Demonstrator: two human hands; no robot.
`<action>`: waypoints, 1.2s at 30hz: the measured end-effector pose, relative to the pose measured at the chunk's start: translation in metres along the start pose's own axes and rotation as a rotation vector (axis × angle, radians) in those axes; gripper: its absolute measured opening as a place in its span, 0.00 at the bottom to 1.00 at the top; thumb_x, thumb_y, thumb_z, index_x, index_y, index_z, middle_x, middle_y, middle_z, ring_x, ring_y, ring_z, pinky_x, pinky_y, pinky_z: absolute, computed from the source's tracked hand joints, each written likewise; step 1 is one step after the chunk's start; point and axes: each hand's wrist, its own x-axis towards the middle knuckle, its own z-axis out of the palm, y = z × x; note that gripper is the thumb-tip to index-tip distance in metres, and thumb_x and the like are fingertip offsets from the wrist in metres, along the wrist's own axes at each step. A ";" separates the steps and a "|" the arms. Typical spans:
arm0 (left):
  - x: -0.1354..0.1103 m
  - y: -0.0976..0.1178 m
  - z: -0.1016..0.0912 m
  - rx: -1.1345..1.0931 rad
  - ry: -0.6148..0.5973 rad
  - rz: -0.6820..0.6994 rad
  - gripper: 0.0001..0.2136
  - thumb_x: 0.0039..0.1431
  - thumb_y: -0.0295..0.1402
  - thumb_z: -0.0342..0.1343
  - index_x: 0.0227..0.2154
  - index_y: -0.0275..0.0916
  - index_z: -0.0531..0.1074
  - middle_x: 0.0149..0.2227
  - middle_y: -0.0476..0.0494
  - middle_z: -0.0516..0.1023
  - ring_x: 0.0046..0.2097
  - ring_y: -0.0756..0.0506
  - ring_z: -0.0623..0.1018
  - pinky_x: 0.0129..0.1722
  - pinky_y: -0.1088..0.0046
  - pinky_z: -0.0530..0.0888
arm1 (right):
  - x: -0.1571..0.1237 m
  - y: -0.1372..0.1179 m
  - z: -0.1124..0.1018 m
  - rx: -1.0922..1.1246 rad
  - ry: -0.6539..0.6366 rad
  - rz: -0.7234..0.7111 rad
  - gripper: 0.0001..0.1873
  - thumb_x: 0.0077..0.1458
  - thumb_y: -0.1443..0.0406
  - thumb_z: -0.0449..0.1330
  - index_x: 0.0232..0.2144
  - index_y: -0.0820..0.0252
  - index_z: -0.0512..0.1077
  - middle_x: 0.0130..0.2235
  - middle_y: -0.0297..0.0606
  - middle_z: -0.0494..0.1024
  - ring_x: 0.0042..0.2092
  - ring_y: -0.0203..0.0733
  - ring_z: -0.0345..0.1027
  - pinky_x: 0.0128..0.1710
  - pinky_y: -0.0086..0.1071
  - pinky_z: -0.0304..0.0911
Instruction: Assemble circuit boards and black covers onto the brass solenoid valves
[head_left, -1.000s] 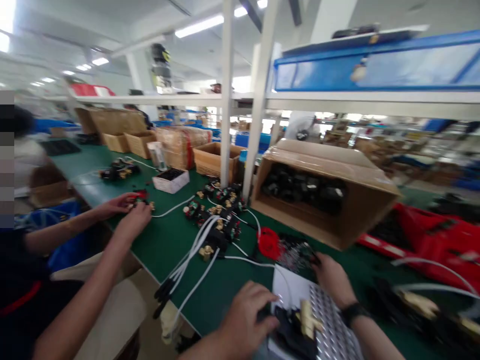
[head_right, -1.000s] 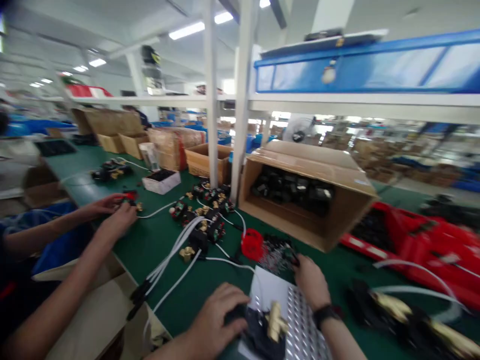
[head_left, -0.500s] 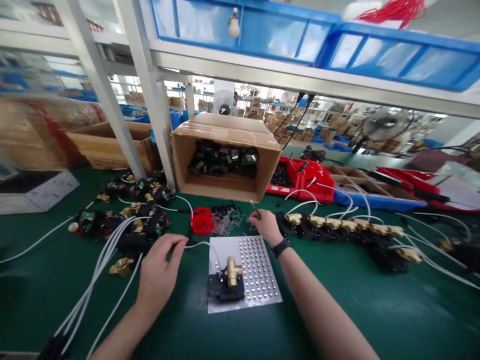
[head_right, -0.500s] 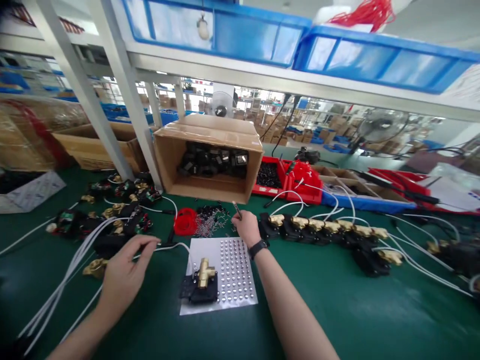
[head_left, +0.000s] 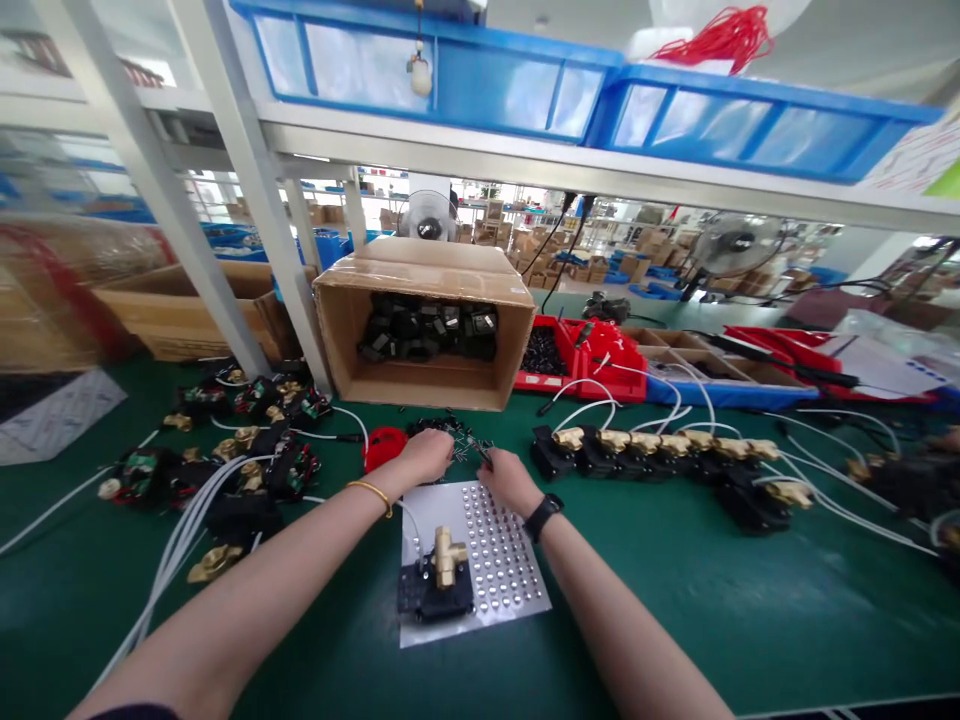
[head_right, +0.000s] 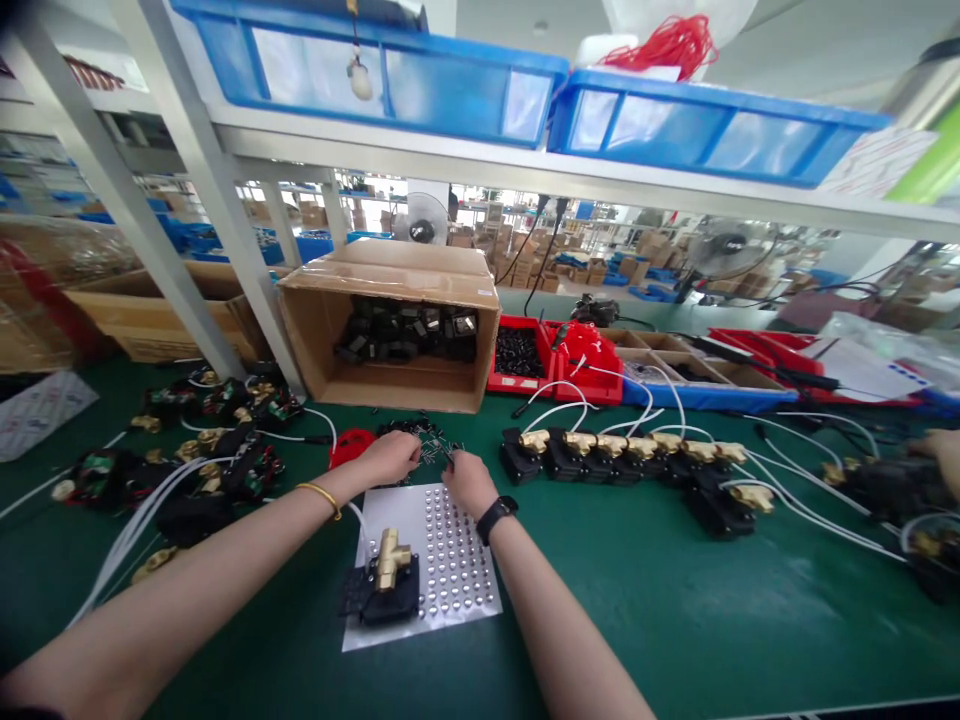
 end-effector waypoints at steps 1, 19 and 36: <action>0.000 -0.001 0.001 -0.018 0.011 0.003 0.10 0.59 0.36 0.52 0.37 0.34 0.70 0.40 0.43 0.74 0.41 0.46 0.74 0.42 0.62 0.72 | -0.008 0.000 -0.005 0.036 0.010 -0.021 0.04 0.47 0.73 0.55 0.26 0.63 0.69 0.30 0.40 0.74 0.34 0.40 0.67 0.34 0.29 0.58; -0.211 0.046 0.026 -0.818 0.747 -0.326 0.05 0.52 0.32 0.58 0.32 0.37 0.74 0.31 0.46 0.79 0.33 0.47 0.78 0.36 0.72 0.75 | -0.159 -0.011 0.041 0.323 0.193 -0.037 0.03 0.51 0.69 0.54 0.26 0.59 0.66 0.25 0.33 0.70 0.27 0.37 0.63 0.28 0.28 0.56; -0.202 0.046 0.060 -0.270 0.631 -0.031 0.06 0.57 0.30 0.53 0.26 0.38 0.72 0.27 0.48 0.78 0.30 0.48 0.77 0.32 0.73 0.71 | -0.162 -0.007 0.046 0.190 0.283 -0.333 0.08 0.53 0.75 0.51 0.29 0.59 0.66 0.30 0.35 0.71 0.33 0.38 0.66 0.32 0.29 0.59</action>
